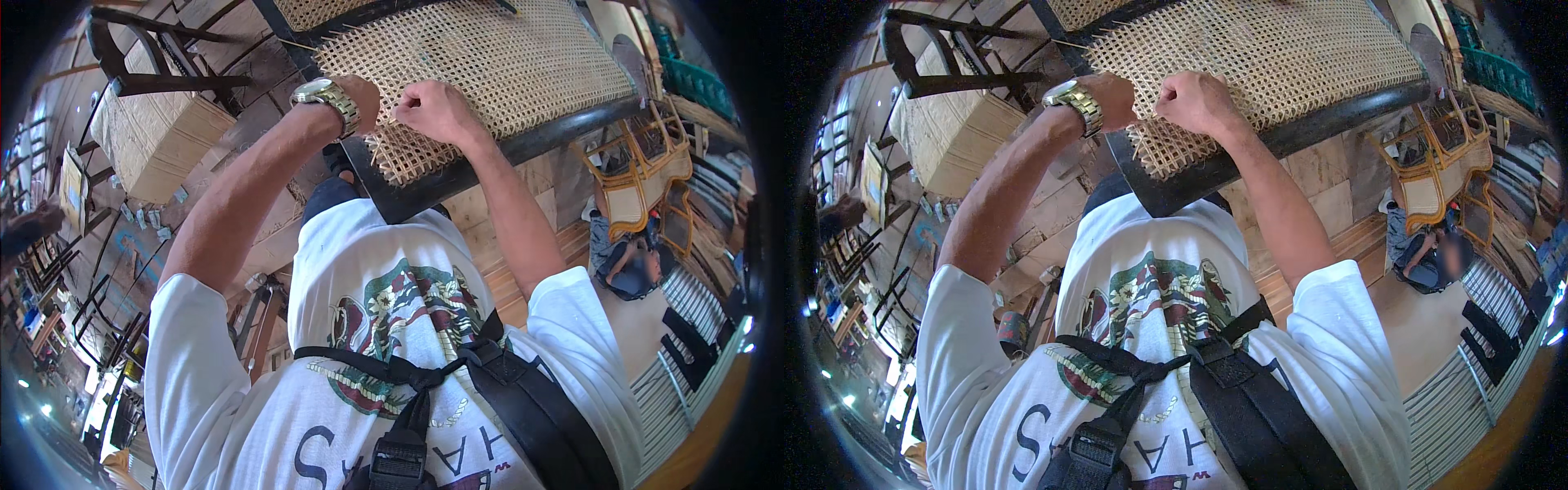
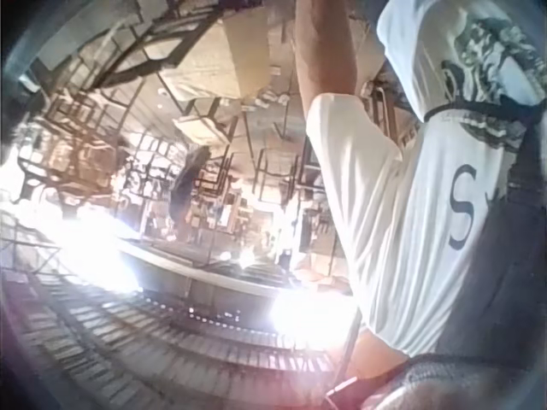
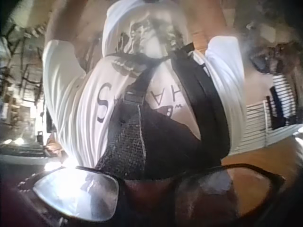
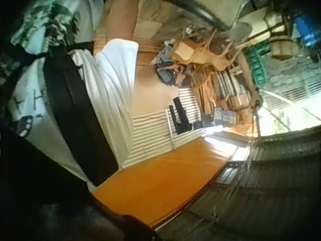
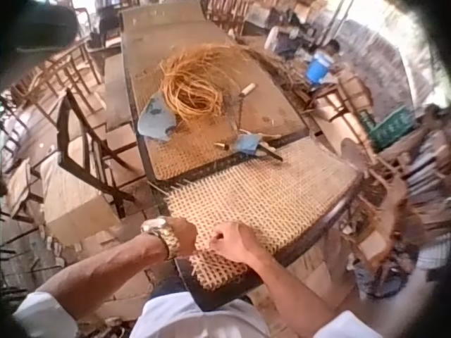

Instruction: Repairing the woven seat of a cane chair by weaving rattan strips through the frame and tightening them.

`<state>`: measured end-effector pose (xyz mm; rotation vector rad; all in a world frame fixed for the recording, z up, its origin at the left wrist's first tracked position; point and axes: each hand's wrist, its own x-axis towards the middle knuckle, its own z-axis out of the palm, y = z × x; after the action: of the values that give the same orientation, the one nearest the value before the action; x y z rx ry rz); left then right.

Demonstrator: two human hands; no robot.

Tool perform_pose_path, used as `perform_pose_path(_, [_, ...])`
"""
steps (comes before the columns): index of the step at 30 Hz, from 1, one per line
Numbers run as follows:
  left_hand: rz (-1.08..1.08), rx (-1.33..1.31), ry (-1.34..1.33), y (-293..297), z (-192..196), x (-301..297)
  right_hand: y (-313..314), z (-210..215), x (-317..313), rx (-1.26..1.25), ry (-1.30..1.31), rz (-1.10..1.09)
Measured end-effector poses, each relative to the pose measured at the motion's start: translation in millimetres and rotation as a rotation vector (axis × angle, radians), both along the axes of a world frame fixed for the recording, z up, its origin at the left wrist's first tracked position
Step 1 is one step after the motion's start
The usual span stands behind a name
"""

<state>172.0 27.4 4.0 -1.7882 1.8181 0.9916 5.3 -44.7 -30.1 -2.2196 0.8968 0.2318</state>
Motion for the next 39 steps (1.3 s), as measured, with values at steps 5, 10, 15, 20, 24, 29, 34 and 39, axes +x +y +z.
perform_pose_path(5, [0.015, -0.057, -0.093, -1.0, -22.8, -12.3, 0.1, 4.1, 2.2, 0.001, 0.034, 0.020])
perform_pose_path(10, [0.289, 0.016, 0.128, 22.3, -43.3, -6.7, 9.6, 4.1, 4.6, -0.089, 0.023, 0.037])
perform_pose_path(15, [0.499, -0.272, 0.199, 53.6, -47.2, -18.5, 10.9, -5.1, -2.6, -0.053, -0.040, 0.075])
perform_pose_path(20, [0.426, -0.220, 0.230, 52.5, -47.6, -11.7, 0.6, 8.8, -4.6, 0.153, -0.064, -0.032])
perform_pose_path(24, [0.281, -0.253, 0.227, 44.6, -24.3, -10.4, 3.9, 5.6, -5.6, 0.027, -0.062, 0.037])
perform_pose_path(29, [0.456, -0.169, 0.346, 43.2, -29.7, -0.2, 13.5, 8.3, -4.2, -0.015, -0.054, 0.068])
perform_pose_path(34, [0.440, -0.116, 0.330, 39.6, -41.7, 7.8, 19.0, 5.6, -5.3, -0.050, -0.148, 0.025])
perform_pose_path(39, [0.322, -0.214, 0.247, 41.4, -33.5, 28.1, 27.3, -13.9, -12.2, -0.165, -0.257, 0.053])
